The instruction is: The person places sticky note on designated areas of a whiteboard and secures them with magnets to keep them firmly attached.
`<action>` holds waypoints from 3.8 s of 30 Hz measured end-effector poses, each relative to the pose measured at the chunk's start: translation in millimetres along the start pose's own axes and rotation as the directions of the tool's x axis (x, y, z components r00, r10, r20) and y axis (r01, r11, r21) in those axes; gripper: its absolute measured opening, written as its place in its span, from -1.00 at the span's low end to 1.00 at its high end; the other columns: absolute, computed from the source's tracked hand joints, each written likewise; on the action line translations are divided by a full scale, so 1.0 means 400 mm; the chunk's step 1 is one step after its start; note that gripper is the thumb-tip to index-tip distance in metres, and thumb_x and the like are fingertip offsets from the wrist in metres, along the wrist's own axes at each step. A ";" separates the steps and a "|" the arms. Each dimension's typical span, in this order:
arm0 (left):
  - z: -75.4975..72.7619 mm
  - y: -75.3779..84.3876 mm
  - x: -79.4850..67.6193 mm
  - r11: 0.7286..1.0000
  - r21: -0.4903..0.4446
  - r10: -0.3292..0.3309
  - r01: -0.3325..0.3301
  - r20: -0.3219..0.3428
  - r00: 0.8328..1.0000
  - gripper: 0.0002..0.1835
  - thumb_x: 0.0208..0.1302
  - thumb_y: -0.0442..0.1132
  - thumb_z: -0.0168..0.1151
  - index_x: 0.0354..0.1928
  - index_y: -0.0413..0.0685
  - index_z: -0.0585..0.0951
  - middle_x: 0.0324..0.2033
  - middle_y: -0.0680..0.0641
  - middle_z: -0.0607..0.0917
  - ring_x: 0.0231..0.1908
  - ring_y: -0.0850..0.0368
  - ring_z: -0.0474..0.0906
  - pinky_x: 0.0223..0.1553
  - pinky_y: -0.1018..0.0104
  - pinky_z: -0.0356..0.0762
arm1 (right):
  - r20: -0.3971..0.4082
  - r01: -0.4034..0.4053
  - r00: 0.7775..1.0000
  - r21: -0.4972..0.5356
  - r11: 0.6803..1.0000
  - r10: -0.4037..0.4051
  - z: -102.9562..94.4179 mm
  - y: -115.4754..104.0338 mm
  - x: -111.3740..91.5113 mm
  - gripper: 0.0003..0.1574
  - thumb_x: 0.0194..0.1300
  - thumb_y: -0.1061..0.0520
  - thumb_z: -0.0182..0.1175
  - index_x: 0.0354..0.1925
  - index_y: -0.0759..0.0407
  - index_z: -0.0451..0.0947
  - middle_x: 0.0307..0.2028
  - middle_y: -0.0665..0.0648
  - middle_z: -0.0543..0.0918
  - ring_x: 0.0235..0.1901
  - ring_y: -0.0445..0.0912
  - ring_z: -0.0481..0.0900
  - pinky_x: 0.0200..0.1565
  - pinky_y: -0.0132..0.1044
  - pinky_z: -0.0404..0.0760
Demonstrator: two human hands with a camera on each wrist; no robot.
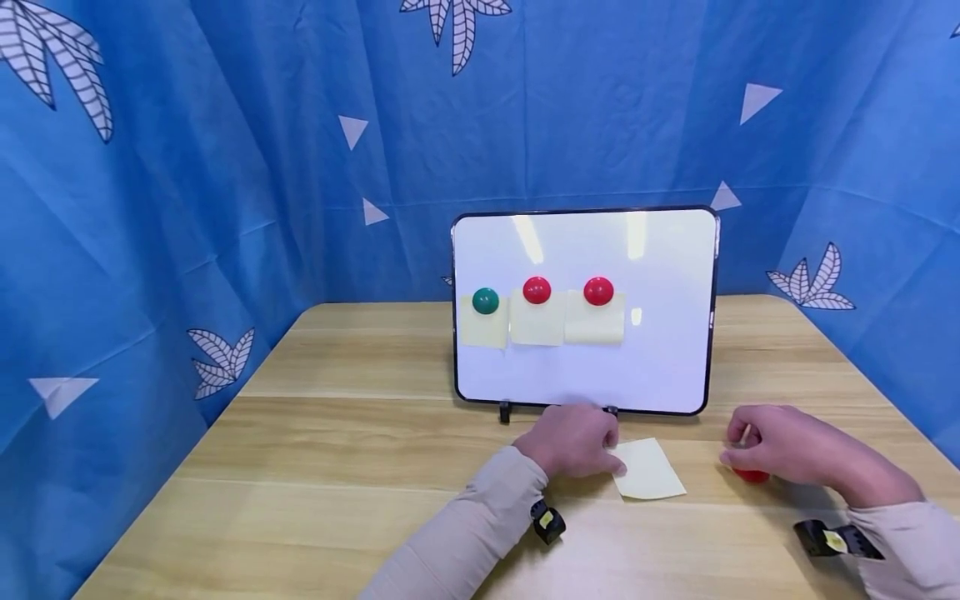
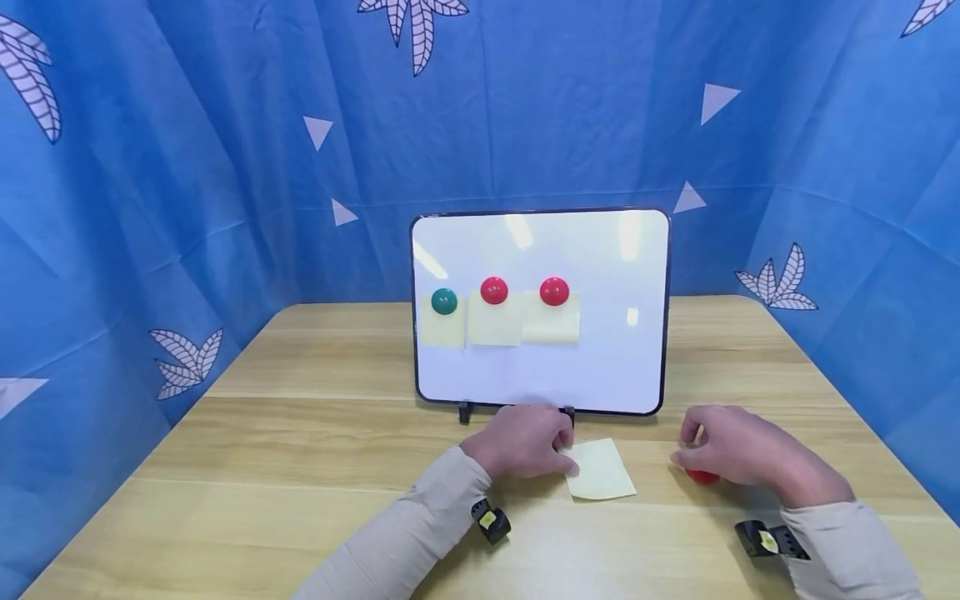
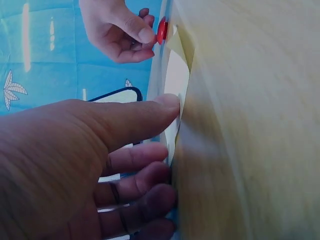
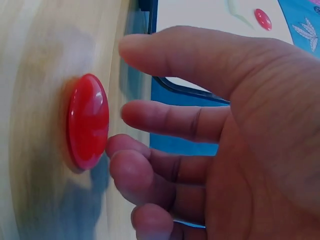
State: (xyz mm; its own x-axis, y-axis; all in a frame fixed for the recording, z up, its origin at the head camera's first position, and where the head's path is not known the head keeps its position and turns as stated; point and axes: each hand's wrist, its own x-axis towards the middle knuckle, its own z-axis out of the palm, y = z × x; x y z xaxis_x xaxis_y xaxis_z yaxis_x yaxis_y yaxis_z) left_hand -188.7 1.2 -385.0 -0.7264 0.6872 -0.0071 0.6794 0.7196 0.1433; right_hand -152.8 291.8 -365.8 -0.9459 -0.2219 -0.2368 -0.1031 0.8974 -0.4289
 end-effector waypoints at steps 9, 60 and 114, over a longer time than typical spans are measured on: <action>-0.002 -0.005 -0.003 0.996 0.002 -0.093 0.093 -0.027 0.995 -0.34 0.12 0.18 0.45 -0.79 0.12 0.21 -0.77 0.17 0.02 -0.66 0.31 0.02 -0.66 0.39 -0.06 | 0.049 -0.040 0.998 0.036 0.999 0.038 0.004 0.018 -0.005 -0.55 0.12 -0.08 0.48 -0.23 0.18 0.54 -0.46 0.05 0.51 -0.45 -0.07 0.44 -0.43 -0.22 0.40; 0.004 -0.010 0.011 0.995 -0.086 0.047 -0.058 -0.132 0.990 -0.88 0.27 -0.13 0.32 -0.20 0.19 0.57 -0.44 0.29 0.49 -0.41 0.40 0.39 -0.41 0.53 0.32 | -0.008 0.073 0.997 0.017 0.997 -0.073 0.036 0.009 0.002 -0.64 0.04 0.16 0.44 -0.24 0.14 0.47 -0.41 0.05 0.46 -0.41 -0.06 0.40 -0.41 -0.26 0.40; 0.003 -0.031 0.024 0.973 -0.222 0.021 -0.069 -0.213 0.977 -0.84 0.41 -0.09 0.24 -0.11 0.13 0.75 -0.36 0.26 0.64 -0.36 0.37 0.45 -0.33 0.53 0.37 | -0.031 0.096 0.995 0.101 0.990 -0.094 0.031 0.000 0.005 -0.77 0.32 0.29 0.27 -0.10 0.10 0.50 -0.34 0.06 0.53 -0.35 -0.04 0.46 -0.34 -0.23 0.48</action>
State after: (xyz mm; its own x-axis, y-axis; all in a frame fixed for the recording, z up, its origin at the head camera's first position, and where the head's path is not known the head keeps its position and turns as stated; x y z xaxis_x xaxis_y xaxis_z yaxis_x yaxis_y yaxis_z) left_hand -203.8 -1.0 -388.2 -0.7175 0.6651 0.2067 0.6879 0.6304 0.3597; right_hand -150.8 286.6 -377.0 -0.9412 -0.2929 -0.1681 -0.1623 0.8288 -0.5355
